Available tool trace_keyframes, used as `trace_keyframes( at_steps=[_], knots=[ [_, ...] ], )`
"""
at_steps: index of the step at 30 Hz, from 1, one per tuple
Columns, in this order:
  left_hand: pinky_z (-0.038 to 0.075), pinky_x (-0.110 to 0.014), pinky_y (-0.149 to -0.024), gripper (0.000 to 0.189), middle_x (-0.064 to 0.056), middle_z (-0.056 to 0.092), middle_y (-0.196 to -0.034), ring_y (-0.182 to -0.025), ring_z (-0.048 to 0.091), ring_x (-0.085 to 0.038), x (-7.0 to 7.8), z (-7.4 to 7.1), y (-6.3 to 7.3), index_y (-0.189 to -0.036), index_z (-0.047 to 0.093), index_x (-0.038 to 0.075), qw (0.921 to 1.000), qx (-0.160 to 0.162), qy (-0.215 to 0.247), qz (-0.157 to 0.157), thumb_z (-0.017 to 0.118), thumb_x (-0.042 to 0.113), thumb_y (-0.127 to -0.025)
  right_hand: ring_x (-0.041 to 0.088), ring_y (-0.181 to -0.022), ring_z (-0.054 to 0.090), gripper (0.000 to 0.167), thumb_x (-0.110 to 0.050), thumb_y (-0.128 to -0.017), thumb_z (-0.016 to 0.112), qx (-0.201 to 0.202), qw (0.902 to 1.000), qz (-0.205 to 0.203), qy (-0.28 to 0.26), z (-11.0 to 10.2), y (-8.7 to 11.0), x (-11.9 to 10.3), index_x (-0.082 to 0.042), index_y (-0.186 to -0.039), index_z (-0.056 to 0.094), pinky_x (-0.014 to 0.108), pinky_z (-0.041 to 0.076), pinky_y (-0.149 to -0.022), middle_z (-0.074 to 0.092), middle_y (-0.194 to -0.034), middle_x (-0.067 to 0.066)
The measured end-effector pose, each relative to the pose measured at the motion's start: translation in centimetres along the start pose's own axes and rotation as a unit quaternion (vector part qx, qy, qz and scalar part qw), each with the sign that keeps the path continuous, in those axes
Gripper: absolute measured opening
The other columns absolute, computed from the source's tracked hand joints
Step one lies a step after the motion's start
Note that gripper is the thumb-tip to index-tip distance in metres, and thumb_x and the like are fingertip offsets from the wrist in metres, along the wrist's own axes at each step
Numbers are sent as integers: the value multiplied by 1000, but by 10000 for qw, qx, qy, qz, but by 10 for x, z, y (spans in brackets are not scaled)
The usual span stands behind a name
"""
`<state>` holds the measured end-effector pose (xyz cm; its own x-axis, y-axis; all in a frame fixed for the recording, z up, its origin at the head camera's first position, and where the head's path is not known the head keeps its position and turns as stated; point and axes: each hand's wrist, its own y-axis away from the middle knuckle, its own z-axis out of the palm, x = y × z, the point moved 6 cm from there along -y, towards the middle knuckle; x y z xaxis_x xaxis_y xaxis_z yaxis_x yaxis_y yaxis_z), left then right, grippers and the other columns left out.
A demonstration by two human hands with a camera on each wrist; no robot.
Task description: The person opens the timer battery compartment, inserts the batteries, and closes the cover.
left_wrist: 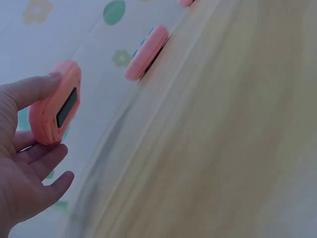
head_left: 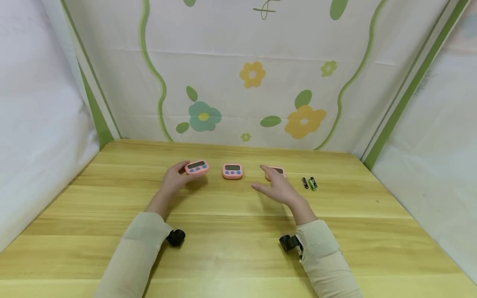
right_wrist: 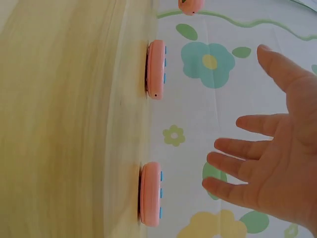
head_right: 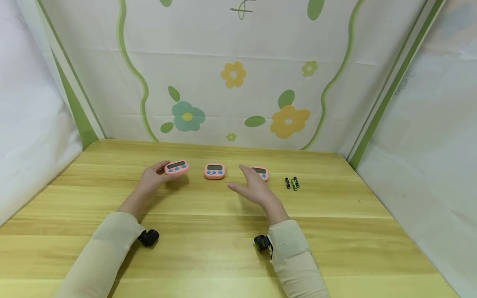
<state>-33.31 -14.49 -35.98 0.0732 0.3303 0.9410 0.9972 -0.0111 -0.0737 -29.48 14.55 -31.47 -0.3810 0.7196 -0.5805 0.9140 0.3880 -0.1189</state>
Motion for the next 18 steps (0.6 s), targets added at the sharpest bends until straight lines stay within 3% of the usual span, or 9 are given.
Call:
trace_keyframes(
  at_steps=[7,11,18],
  knots=[
    [38,-34,-89,71,-15,42,-124,-111,41,-25,21,19,12,-129,37,-1,9976,-186,563,359,72,21,-70,30,-118,32,76,-45,-76,60,83,9949,-148,-996,0,-3,-8,-12,-135,27,46,31,-94,32,-134,10],
    [40,-32,-88,73,-12,42,-124,-110,42,-23,31,31,19,-130,37,2,9955,-437,762,362,72,23,-70,23,-116,36,71,-41,-75,63,194,9896,-178,-1416,1,-4,-14,-12,-133,33,44,29,-95,38,-129,8],
    [43,-29,-84,73,-11,45,-123,-106,46,-22,40,45,29,-128,40,5,9933,-641,814,519,74,26,-67,24,-115,37,66,-32,-77,65,33,9728,-380,-2286,10,-5,-19,-8,-131,36,41,32,-94,38,-129,11]
  ],
)
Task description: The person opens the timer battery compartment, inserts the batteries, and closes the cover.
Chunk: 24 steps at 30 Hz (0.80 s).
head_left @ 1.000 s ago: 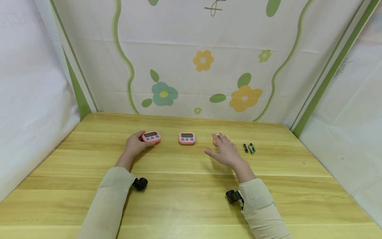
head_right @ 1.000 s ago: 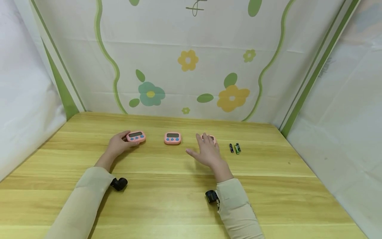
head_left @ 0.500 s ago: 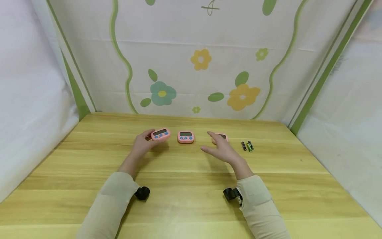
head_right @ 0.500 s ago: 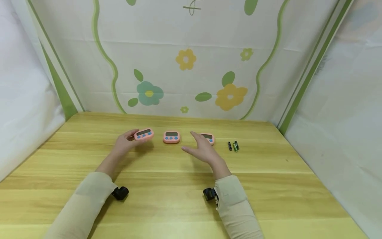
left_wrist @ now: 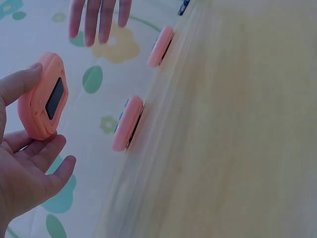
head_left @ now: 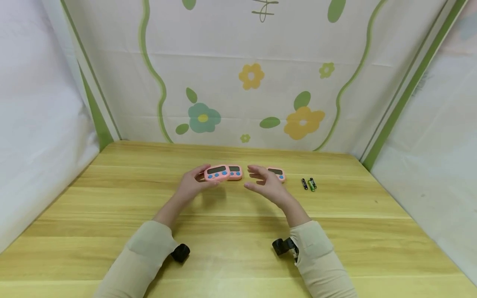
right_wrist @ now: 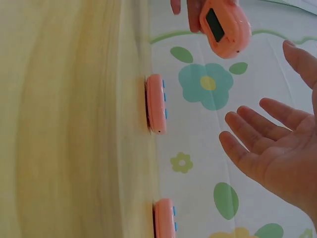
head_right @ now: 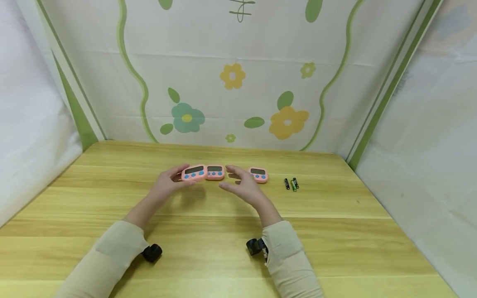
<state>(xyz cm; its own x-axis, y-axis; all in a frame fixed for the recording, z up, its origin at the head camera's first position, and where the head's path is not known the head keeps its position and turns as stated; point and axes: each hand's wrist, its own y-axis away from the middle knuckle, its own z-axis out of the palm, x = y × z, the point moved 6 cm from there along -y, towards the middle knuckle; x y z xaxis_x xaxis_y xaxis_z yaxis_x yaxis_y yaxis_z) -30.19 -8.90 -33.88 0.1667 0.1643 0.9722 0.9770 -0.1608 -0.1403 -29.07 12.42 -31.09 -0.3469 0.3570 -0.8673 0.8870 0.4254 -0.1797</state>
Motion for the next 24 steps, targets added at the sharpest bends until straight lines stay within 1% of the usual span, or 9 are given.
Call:
trace_keyframes(
  at_steps=[2,4,6,9,10,13,17,20,24],
  knots=[
    [44,-29,-82,73,-11,45,-123,-104,47,-22,2,5,2,-127,41,4,9999,-70,-41,92,75,26,-67,23,-115,37,65,-31,-76,65,-41,9998,59,-207,3,0,2,-9,-130,37,39,34,-93,38,-129,10],
    [45,-29,-80,72,-10,46,-122,-102,48,-22,4,9,5,-127,42,5,9997,-142,-109,189,75,26,-66,22,-115,37,66,-31,-75,66,-95,9995,91,-276,7,0,4,-9,-130,37,38,34,-93,38,-129,9],
    [46,-29,-79,72,-9,46,-121,-102,48,-22,6,15,7,-127,42,4,9992,-234,-154,302,74,26,-67,22,-115,37,66,-31,-75,67,-128,9996,104,-230,9,0,4,-8,-130,37,38,33,-93,38,-129,10],
    [46,-29,-79,72,-6,48,-120,-102,49,-21,8,21,10,-127,43,6,9983,-343,-210,422,75,28,-66,23,-115,37,65,-29,-76,66,-131,9999,72,-50,13,0,2,-8,-130,38,37,32,-95,39,-128,11],
    [46,-29,-79,72,-5,48,-120,-102,49,-21,8,23,11,-127,43,6,9981,-373,-218,450,75,28,-66,23,-115,37,64,-27,-76,67,-130,9999,55,-24,14,0,1,-7,-129,38,37,32,-95,40,-128,11],
    [46,-29,-80,73,-2,47,-121,-102,49,-19,10,28,13,-127,43,8,9970,-491,-215,561,75,29,-65,26,-115,37,60,-20,-78,65,-169,9998,-132,-32,18,3,-12,-3,-129,38,41,31,-95,42,-126,13],
    [46,-30,-80,74,-4,46,-123,-102,49,-19,11,32,15,-128,41,7,9955,-629,-65,705,75,27,-65,29,-113,39,56,-10,-80,62,-276,9985,-285,-373,23,9,-28,2,-128,37,46,30,-94,42,-125,16],
    [46,-29,-80,75,-4,47,-122,-101,49,-18,12,35,17,-128,41,7,9953,-664,4,707,75,27,-65,28,-112,40,57,-7,-79,62,-270,9979,-181,-562,25,11,-30,3,-128,35,43,34,-92,41,-126,16],
    [46,-27,-79,76,-2,48,-121,-101,49,-16,12,36,17,-129,40,8,9960,-596,-2,673,74,31,-66,27,-110,42,58,-7,-79,62,-187,9978,-106,-627,26,11,-28,3,-129,35,34,41,-87,41,-126,16]
  ],
)
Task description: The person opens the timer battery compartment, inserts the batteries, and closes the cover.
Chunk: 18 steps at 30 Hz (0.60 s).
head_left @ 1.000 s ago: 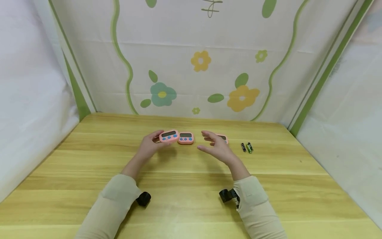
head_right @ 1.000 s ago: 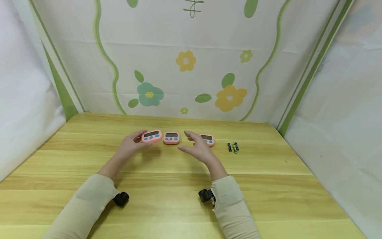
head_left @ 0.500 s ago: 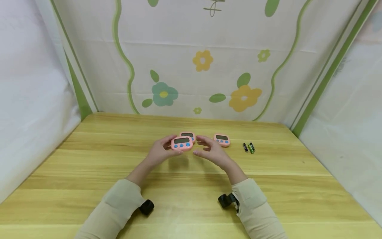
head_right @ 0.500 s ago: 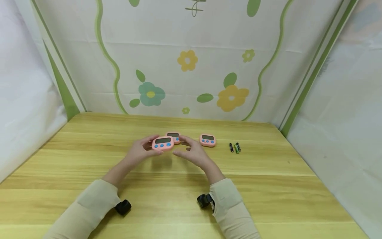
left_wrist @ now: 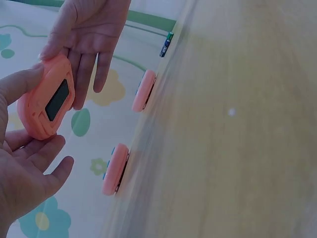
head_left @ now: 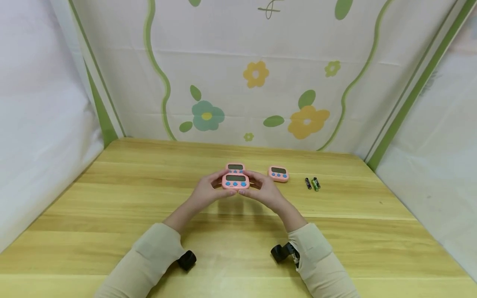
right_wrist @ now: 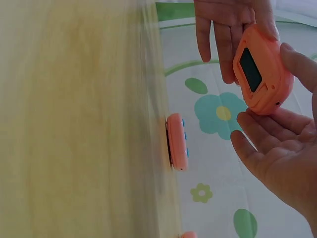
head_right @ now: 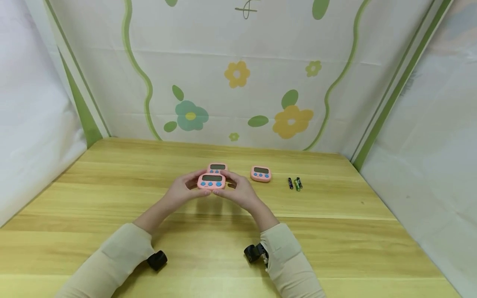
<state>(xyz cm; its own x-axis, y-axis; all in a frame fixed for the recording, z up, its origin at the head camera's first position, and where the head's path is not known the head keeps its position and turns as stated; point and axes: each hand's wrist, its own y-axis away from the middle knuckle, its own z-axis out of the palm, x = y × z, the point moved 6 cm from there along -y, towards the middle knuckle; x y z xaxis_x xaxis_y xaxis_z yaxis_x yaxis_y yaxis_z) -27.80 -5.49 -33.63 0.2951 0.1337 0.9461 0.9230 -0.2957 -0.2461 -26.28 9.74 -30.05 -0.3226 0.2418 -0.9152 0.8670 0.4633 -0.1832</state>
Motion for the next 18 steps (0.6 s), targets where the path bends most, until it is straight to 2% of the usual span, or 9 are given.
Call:
trace_keyframes(
  at_steps=[5,8,12,15,18],
  knots=[
    [46,-27,-79,74,-3,50,-118,-100,50,-15,3,3,1,-129,40,6,9998,156,141,36,73,30,-67,26,-107,46,55,-10,-79,63,97,9996,59,-277,-3,-3,13,1,-127,39,30,44,-83,43,-124,15],
    [46,-26,-78,71,-3,51,-117,-99,51,-15,6,3,1,-127,42,6,9989,282,374,77,73,29,-68,22,-104,48,55,-19,-78,64,174,9993,41,-330,-5,-6,24,-2,-126,42,29,44,-82,46,-121,12],
    [47,-25,-76,62,-8,51,-117,-100,51,-18,12,3,3,-125,43,3,9974,354,632,9,70,20,-72,19,-102,50,56,-30,-77,64,343,9993,-114,54,-7,-8,29,-3,-123,46,30,44,-82,50,-118,10],
    [47,-24,-76,60,-11,50,-117,-100,51,-19,12,3,3,-127,41,3,9970,347,686,-40,68,16,-74,20,-103,50,55,-31,-78,63,471,9983,-186,303,-7,-7,27,-2,-122,48,31,44,-83,52,-116,9],
    [47,-25,-76,63,-9,51,-117,-98,52,-18,7,3,1,-127,42,4,9966,400,725,20,69,22,-73,19,-104,49,52,-29,-78,64,587,9976,-218,305,-8,-6,25,-4,-120,50,32,43,-85,53,-115,7]
  ],
)
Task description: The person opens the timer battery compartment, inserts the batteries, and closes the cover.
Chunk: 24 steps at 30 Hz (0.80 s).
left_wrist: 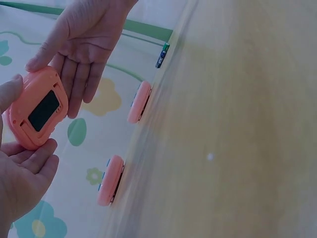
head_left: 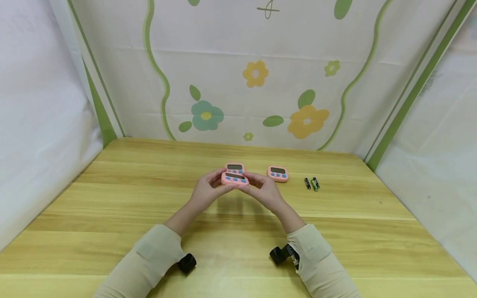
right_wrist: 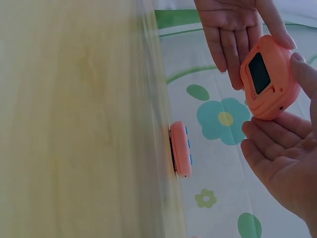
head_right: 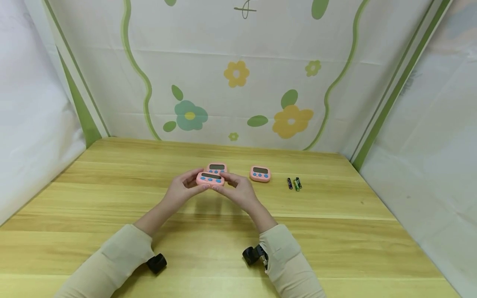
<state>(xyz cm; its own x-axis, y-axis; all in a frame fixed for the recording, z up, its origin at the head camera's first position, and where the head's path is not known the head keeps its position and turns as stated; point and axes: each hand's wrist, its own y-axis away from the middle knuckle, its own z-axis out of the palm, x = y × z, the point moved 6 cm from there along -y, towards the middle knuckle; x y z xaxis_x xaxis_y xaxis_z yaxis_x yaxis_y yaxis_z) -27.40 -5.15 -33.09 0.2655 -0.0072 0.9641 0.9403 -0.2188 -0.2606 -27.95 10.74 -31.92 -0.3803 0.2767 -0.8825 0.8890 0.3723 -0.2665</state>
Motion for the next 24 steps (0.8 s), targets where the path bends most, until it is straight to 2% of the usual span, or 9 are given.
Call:
trace_keyframes(
  at_steps=[3,7,10,12,18,24],
  knots=[
    [47,-26,-76,62,-9,53,-114,-97,53,-18,-2,0,0,-125,45,5,10000,9,84,-14,69,26,-72,18,-104,49,46,-22,-78,64,105,9997,8,-216,0,0,-3,-3,-118,52,29,42,-85,53,-116,6],
    [47,-26,-76,61,-10,55,-110,-95,55,-18,-4,0,0,-124,46,3,9998,43,156,-142,69,26,-73,24,-98,52,41,-9,-79,62,203,9987,-168,-432,2,4,-18,5,-116,51,27,45,-80,53,-113,15],
    [47,-25,-76,60,-11,55,-110,-93,55,-19,-6,0,0,-124,45,0,9996,75,186,-189,68,23,-74,27,-92,55,36,-2,-80,59,302,9983,-323,-369,3,7,-28,9,-114,51,26,47,-75,54,-108,21],
    [47,-25,-76,59,-12,54,-110,-93,55,-20,-6,1,0,-125,43,-1,9996,56,215,-165,67,19,-75,25,-90,55,33,-1,-81,57,365,9983,-336,-299,2,7,-30,8,-113,52,25,48,-74,56,-106,20],
    [47,-25,-77,55,-16,52,-113,-93,54,-23,-4,3,0,-128,39,1,9997,23,248,44,62,4,-78,23,-82,58,30,2,-84,51,357,9976,-501,-305,3,7,-31,12,-112,50,36,50,-70,57,-99,24],
    [45,-25,-79,54,-17,50,-116,-97,52,-24,-4,3,-1,-129,39,4,9999,29,116,25,59,0,-79,32,-84,58,37,2,-86,49,228,9959,-490,-727,3,5,-29,9,-122,43,39,49,-70,56,-97,28]
  ],
)
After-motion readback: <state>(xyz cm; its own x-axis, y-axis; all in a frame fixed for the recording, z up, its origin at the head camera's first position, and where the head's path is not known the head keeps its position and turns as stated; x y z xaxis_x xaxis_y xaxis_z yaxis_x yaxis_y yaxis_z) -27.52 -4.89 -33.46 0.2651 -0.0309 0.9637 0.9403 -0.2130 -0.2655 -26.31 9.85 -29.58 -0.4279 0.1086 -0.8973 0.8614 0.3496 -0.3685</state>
